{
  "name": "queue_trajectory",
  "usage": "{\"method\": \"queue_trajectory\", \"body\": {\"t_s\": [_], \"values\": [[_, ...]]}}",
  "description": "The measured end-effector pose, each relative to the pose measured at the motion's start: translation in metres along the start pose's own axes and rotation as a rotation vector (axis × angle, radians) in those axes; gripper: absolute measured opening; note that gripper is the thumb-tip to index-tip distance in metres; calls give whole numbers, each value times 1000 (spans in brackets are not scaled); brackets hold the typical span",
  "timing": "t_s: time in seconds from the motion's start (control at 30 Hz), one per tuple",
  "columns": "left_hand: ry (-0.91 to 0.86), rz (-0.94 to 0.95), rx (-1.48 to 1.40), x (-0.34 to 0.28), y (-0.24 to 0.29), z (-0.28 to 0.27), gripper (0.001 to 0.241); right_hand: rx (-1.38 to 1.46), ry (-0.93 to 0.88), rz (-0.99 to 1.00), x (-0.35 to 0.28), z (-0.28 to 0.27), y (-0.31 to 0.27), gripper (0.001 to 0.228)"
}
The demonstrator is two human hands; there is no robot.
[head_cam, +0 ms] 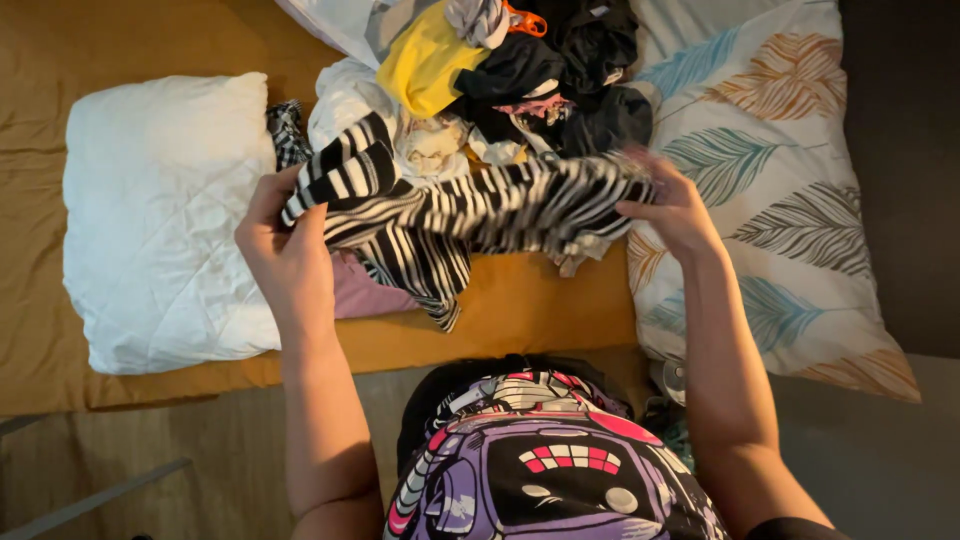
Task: The person folds a pink t-shirt and a black-and-white striped top on a bed. They smooth out the garments, fold the sleeves and sides, and then fold the items in half to create neat rectangles.
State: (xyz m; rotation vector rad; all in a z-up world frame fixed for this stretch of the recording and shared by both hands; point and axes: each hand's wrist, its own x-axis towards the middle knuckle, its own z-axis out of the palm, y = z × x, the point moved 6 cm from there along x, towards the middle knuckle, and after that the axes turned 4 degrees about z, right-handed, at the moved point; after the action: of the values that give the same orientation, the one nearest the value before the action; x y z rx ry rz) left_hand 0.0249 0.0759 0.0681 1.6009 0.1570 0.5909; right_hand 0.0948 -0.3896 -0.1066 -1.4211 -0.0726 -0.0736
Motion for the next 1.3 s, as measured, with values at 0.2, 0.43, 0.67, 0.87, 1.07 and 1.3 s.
{"method": "queue_trajectory", "body": {"t_s": [0.2, 0.43, 0.67, 0.87, 1.07, 1.3], "values": [[-11, -58, 36, 13, -30, 5, 14, -878, 141, 3, 33, -43, -7, 35], [-129, 166, -7, 22, -13, 21, 24, -812, 178, -326, 30, 29, -115, 29], [-96, 185, -12, 22, -23, 13, 29, -603, 55, -206, 24, 22, -115, 36], [-58, 326, 70, 44, -13, 19, 28, -726, 42, -82, 36, -16, -84, 23], [94, 535, 203, 79, -11, 6, 31, -434, 186, -360, 20, 26, -143, 37], [-82, 777, 88, 14, 11, -61, 20, 13, 162, -383, -27, 6, -121, 39]]}}
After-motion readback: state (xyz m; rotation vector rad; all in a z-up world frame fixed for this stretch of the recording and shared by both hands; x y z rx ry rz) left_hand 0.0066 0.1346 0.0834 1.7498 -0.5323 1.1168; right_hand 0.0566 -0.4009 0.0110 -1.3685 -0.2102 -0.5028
